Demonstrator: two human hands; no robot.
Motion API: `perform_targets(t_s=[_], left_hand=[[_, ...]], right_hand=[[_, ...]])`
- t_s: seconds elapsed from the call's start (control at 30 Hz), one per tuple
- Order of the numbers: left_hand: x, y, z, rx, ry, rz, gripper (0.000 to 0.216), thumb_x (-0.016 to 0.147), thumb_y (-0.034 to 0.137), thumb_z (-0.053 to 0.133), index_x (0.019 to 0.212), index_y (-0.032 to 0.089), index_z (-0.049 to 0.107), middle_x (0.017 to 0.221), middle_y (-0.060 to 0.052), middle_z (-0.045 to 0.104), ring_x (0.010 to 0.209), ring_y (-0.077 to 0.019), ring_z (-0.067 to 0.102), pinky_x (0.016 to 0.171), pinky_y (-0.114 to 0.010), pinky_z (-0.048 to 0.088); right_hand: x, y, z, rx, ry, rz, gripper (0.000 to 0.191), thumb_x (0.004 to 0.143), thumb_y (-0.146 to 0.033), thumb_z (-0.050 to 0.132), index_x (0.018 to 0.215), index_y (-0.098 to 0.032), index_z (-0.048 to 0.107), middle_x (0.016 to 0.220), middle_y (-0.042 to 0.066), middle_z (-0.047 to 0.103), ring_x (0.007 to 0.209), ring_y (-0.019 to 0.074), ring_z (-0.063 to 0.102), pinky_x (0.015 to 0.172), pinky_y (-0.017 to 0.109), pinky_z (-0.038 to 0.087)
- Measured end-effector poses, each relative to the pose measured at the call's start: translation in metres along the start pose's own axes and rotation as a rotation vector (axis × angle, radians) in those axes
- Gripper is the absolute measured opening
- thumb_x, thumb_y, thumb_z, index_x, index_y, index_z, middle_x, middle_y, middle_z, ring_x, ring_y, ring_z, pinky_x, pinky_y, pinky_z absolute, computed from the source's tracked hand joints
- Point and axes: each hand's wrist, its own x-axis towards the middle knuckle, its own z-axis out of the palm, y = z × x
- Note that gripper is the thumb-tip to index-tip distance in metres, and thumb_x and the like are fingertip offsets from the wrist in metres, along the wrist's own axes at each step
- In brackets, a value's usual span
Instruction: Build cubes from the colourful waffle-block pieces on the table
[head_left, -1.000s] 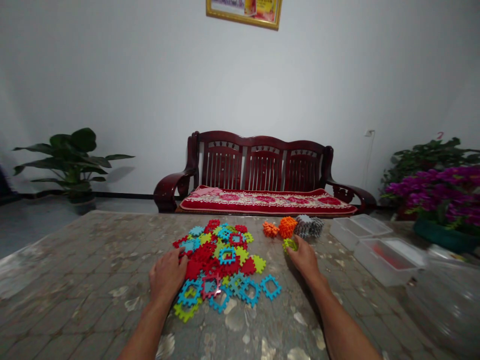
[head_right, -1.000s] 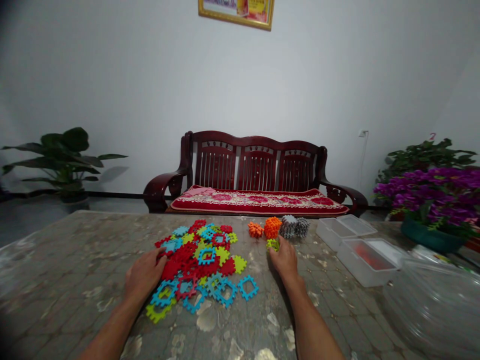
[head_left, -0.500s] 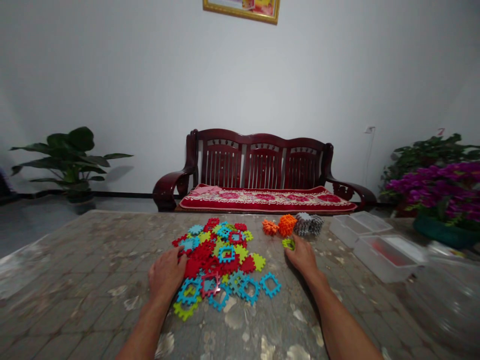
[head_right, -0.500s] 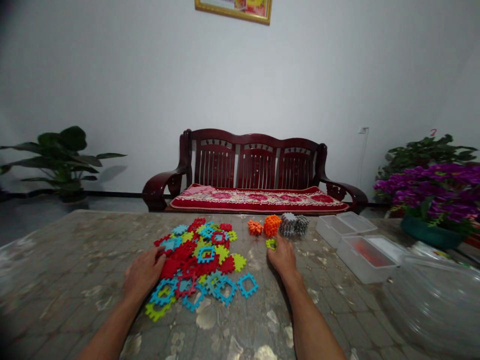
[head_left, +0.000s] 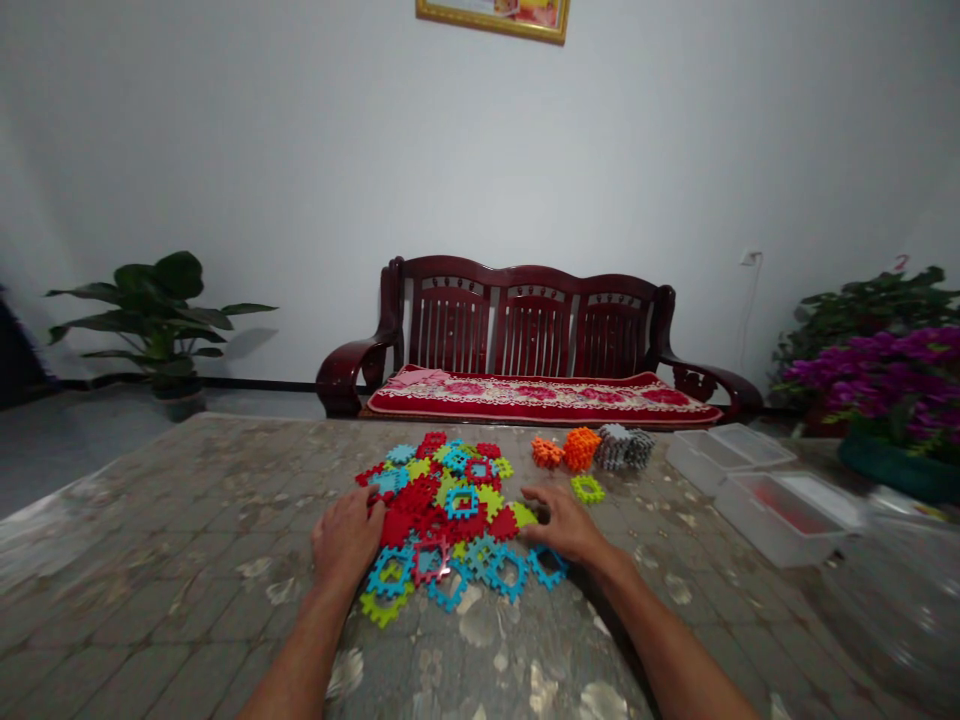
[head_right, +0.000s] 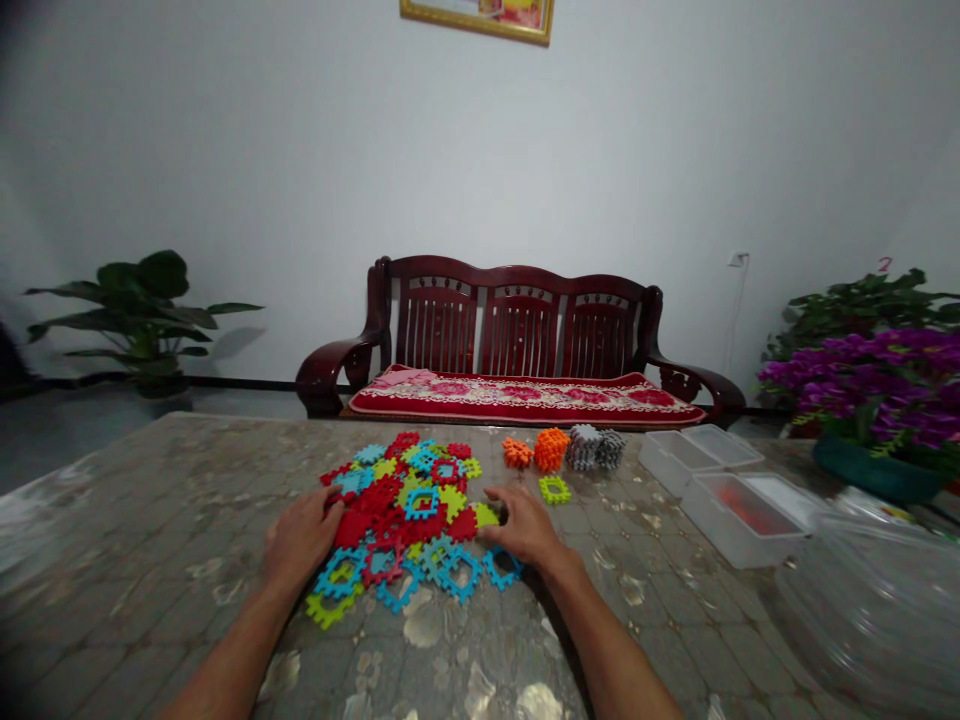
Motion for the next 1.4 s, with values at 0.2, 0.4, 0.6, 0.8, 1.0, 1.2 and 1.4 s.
perform_targets(t_s=[0.2,0.4,0.6,0.8,1.0,1.2,1.4], left_hand=[[0.000,0.000,0.001,0.004,0.007,0.000,0.045,0.098,0.031,0.040,0.131,0.019,0.068,0.137,-0.013,0.069,0.129,-0.0293,0.061,0.113,-0.047,0.043],[-0.001,0.000,0.000,0.013,0.015,0.008,0.044,0.098,0.030,0.040,0.130,0.019,0.068,0.136,-0.013,0.070,0.129,-0.0285,0.062,0.112,-0.046,0.044],[-0.002,0.001,-0.001,0.005,0.010,0.001,0.044,0.098,0.030,0.040,0.130,0.019,0.068,0.138,-0.013,0.069,0.130,-0.0292,0.061,0.113,-0.048,0.043],[0.000,0.001,-0.001,0.010,0.002,0.000,0.044,0.098,0.029,0.041,0.131,0.019,0.068,0.138,-0.014,0.069,0.130,-0.0294,0.061,0.113,-0.048,0.043],[0.000,0.001,-0.002,0.004,-0.007,0.006,0.046,0.099,0.030,0.037,0.132,0.017,0.067,0.139,-0.014,0.068,0.131,-0.0305,0.060,0.113,-0.050,0.043],[0.002,0.000,-0.002,0.010,-0.030,0.004,0.047,0.099,0.031,0.037,0.133,0.017,0.066,0.139,-0.015,0.068,0.129,-0.0308,0.061,0.112,-0.050,0.044],[0.002,-0.001,0.000,0.007,-0.006,0.012,0.046,0.098,0.032,0.038,0.131,0.019,0.067,0.137,-0.014,0.069,0.129,-0.0313,0.061,0.111,-0.051,0.044]], right_hand=[[0.000,0.002,0.002,-0.005,-0.071,-0.035,0.070,0.073,-0.025,0.074,0.142,-0.019,0.062,0.131,0.011,0.071,0.119,0.0287,0.063,0.104,0.039,0.048],[0.004,0.034,0.001,-0.084,0.065,-0.053,0.069,0.073,-0.009,0.058,0.142,-0.016,0.061,0.143,0.012,0.064,0.133,0.0258,0.056,0.117,0.042,0.037],[0.001,0.022,0.003,-0.223,0.195,0.018,0.056,0.081,-0.025,0.065,0.137,-0.017,0.063,0.143,0.014,0.062,0.134,0.0300,0.053,0.118,0.043,0.035],[0.002,0.008,0.007,-0.294,0.143,0.072,0.050,0.087,-0.029,0.064,0.135,-0.017,0.065,0.134,0.016,0.068,0.127,0.0313,0.059,0.112,0.042,0.040],[0.002,0.010,0.005,-0.304,0.114,0.095,0.053,0.087,-0.028,0.063,0.139,-0.017,0.063,0.136,0.015,0.067,0.127,0.0316,0.058,0.112,0.042,0.039],[0.000,0.010,0.001,-0.339,0.152,0.069,0.049,0.088,-0.030,0.063,0.135,-0.016,0.065,0.130,0.014,0.070,0.122,0.0296,0.061,0.108,0.039,0.043],[-0.001,0.032,-0.024,-0.386,0.437,0.253,0.043,0.091,-0.043,0.063,0.127,-0.020,0.069,0.119,0.012,0.073,0.110,0.0279,0.063,0.095,0.036,0.046]])
